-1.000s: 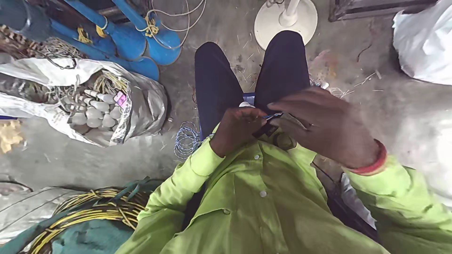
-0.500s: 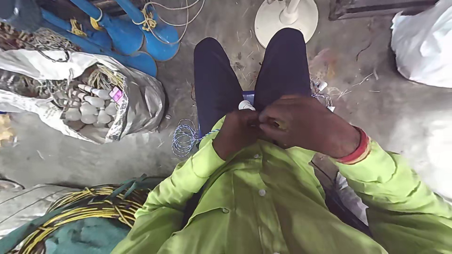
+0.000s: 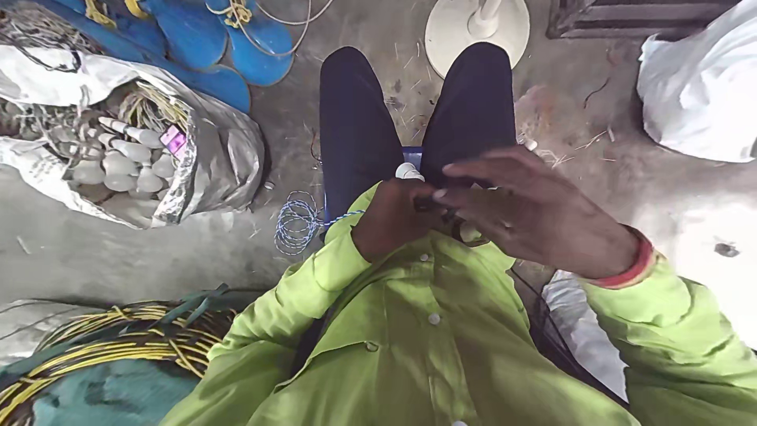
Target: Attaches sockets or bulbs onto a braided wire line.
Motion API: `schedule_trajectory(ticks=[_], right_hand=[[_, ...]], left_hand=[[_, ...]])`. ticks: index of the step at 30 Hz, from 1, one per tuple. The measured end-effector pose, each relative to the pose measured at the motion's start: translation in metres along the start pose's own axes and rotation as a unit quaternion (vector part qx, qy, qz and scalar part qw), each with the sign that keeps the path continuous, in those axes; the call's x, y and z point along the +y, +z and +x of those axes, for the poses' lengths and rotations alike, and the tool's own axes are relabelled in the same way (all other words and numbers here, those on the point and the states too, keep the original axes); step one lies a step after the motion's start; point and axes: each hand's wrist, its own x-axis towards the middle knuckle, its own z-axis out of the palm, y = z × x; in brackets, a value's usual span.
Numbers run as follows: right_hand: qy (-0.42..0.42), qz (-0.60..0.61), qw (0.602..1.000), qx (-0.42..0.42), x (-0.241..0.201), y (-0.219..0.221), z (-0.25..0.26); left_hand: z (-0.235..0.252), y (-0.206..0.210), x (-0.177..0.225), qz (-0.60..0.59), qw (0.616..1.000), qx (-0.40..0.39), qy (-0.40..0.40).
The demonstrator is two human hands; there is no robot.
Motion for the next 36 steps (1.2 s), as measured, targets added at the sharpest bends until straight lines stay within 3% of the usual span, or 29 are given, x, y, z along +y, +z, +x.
schedule_trajectory(ticks=[2,5,10,14,24,36], right_hand=[[-0.070,-0.043,0.996,-0.021,0.005,0.009,0.005],[-0.099,-0.059,0.993,-0.012,0.014,0.011,0.009],[0.006,-0.026,0.999,0.041,0.017,0.019,0.001],[0.088,0.072,0.991,0.067,0.014,0.020,-0.007],[0.113,0.047,0.988,0.091,0.007,0.030,-0.027],[0.070,0.068,0.992,0.079,0.008,0.031,-0.005]], left_hand=[[-0.001,-0.002,-0.002,-0.021,1.000,-0.007,0.016],[0.000,-0.006,-0.001,-0.058,0.998,-0.027,0.006],[0.003,-0.006,0.001,-0.089,0.995,-0.041,-0.011],[0.001,-0.005,0.002,-0.155,0.985,-0.062,-0.037],[0.001,-0.009,-0.001,-0.326,0.925,-0.115,-0.155],[0.000,-0.008,-0.001,-0.280,0.946,-0.100,-0.131]])
